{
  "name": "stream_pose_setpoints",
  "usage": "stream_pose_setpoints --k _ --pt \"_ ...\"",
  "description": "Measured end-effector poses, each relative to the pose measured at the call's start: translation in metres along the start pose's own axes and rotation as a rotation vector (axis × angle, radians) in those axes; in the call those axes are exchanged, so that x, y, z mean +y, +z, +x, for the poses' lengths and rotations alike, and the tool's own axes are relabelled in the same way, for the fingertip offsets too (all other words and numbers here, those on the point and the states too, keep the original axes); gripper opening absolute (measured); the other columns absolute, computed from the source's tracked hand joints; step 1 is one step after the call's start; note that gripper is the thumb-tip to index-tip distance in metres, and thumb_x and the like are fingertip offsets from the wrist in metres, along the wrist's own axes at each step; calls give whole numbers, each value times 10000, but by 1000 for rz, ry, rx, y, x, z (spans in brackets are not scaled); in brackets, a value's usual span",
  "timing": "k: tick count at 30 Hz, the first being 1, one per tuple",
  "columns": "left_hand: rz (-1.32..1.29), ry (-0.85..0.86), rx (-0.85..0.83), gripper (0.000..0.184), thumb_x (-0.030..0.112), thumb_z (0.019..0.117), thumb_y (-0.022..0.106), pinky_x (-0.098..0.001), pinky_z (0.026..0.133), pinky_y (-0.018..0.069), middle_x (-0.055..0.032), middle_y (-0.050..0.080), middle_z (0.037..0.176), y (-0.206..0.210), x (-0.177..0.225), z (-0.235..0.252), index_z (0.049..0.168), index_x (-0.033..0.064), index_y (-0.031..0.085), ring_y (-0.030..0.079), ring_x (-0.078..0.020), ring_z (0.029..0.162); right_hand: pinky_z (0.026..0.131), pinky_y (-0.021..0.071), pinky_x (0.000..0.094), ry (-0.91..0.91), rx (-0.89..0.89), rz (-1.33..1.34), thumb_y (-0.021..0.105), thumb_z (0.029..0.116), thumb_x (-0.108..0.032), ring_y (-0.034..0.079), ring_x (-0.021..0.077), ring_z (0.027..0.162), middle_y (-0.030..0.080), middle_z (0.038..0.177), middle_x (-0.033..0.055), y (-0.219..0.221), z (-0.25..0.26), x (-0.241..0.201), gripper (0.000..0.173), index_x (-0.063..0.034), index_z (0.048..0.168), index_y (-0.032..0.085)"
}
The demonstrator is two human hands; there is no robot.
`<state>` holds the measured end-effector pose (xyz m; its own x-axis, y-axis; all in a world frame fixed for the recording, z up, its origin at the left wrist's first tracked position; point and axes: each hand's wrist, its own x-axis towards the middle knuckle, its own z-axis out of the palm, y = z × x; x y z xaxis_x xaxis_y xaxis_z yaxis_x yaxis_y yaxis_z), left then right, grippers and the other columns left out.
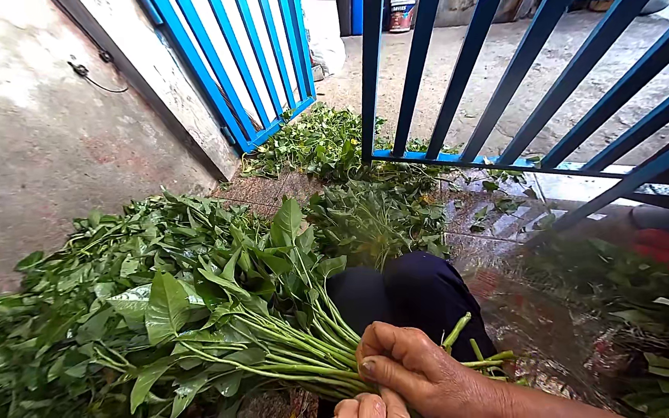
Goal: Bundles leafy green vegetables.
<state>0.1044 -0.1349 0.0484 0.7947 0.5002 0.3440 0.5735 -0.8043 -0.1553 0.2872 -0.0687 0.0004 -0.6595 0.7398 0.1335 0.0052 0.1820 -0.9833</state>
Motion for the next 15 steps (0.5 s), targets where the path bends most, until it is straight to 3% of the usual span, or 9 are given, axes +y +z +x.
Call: stream_pose_setpoints --k 3,7,15 --pt "76 87 4 226 20 991 491 -297 487 448 -86 667 790 2 -9 7 893 63 689 585 -188 584 749 495 257 -24 11 40 541 1060 -198 592 102 863 609 952 59 -2 1 2 205 -44 954 625" --pt "108 223 86 224 25 997 478 -282 496 402 -44 618 752 19 -24 8 888 93 662 527 -159 579 689 476 229 20 24 113 544 1057 -190 574 77 802 589 912 40 -5 1 3 187 -58 944 613" --pt "92 308 226 184 81 1008 494 -271 534 380 -11 552 725 51 -38 0 893 127 630 486 -140 602 712 484 243 118 42 68 569 1042 -227 586 83 817 600 908 32 -2 4 9 190 -71 953 632"
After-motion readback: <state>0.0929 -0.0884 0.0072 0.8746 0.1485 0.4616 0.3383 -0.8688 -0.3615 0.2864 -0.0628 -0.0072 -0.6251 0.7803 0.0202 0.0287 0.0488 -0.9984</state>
